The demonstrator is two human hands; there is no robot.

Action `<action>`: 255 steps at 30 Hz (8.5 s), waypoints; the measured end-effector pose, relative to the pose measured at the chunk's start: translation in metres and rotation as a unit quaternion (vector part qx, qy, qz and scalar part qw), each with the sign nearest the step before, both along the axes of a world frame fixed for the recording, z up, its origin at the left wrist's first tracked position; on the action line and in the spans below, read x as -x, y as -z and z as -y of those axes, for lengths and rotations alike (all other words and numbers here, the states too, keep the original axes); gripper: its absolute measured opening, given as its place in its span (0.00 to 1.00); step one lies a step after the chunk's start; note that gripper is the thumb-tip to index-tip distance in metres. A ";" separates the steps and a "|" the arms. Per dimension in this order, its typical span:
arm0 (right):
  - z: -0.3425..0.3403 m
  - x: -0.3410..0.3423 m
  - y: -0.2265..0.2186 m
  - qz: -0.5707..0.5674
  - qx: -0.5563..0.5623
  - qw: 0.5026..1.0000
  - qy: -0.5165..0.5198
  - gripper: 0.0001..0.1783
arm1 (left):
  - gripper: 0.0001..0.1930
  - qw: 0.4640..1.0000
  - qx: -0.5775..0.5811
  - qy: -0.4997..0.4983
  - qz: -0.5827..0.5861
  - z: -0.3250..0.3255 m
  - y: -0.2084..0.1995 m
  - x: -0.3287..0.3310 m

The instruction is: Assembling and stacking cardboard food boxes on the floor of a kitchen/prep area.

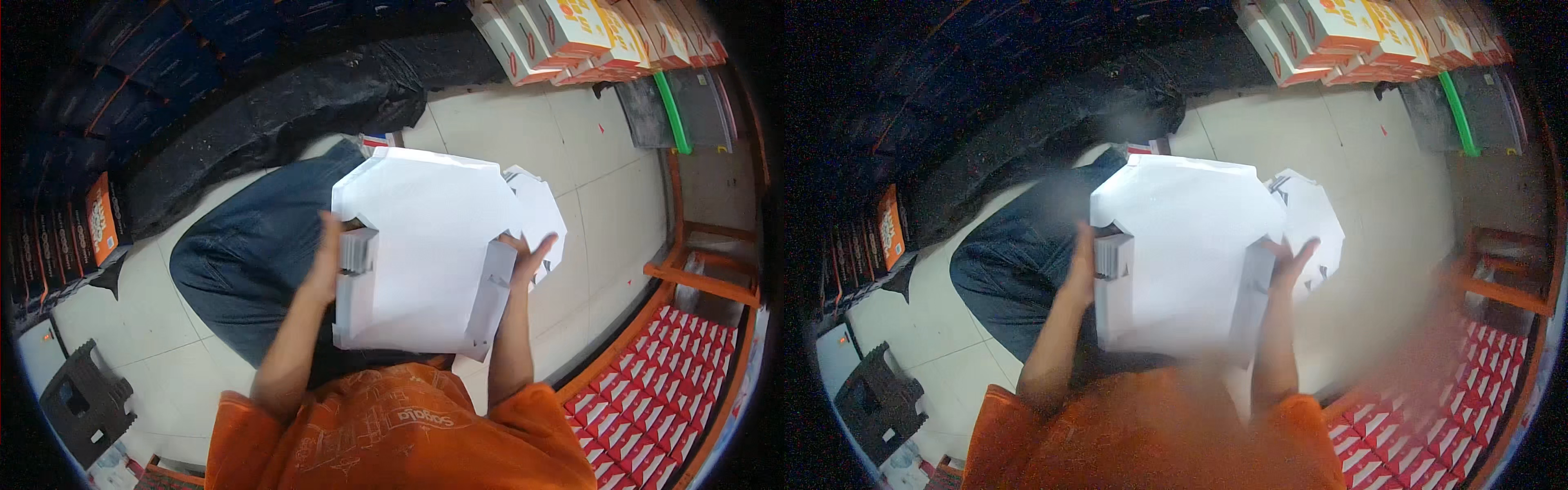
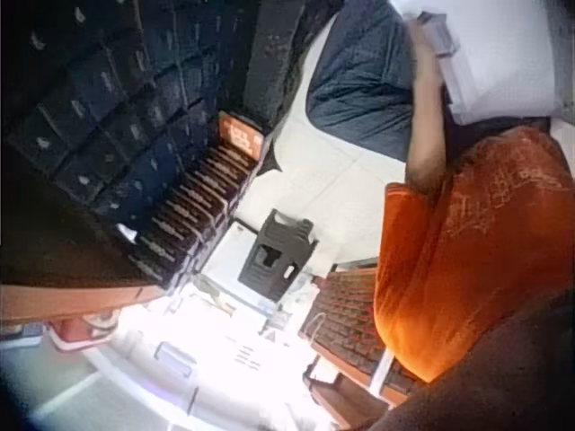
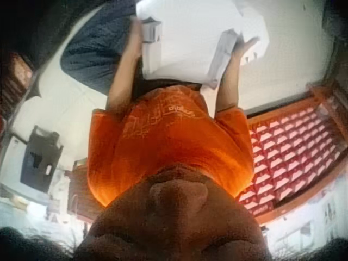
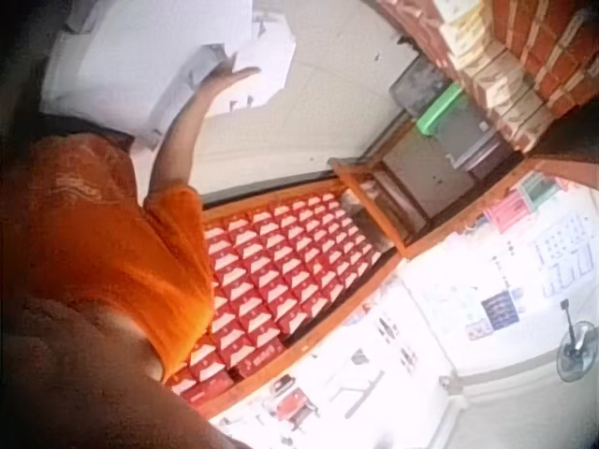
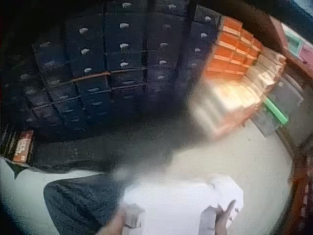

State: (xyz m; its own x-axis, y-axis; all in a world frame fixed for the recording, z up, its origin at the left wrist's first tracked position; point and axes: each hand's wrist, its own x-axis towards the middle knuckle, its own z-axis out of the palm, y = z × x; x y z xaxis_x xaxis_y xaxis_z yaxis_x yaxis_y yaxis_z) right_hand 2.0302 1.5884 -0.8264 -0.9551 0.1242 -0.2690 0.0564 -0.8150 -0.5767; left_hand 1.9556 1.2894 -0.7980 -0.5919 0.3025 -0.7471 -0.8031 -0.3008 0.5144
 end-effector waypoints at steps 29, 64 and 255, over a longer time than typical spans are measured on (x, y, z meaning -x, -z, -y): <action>0.063 0.052 -0.098 0.113 -0.429 0.890 -0.104 0.62 | 0.50 0.751 0.492 0.203 -0.391 -0.092 -0.007 0.023; 0.127 -0.085 -0.039 0.331 -0.268 0.901 0.085 0.48 | 0.16 0.988 0.049 0.094 -0.111 0.036 0.002 -0.099; -0.018 -0.022 -0.089 -0.053 -0.579 0.789 -0.198 0.39 | 0.55 0.919 -0.032 0.111 -0.378 0.063 0.058 -0.031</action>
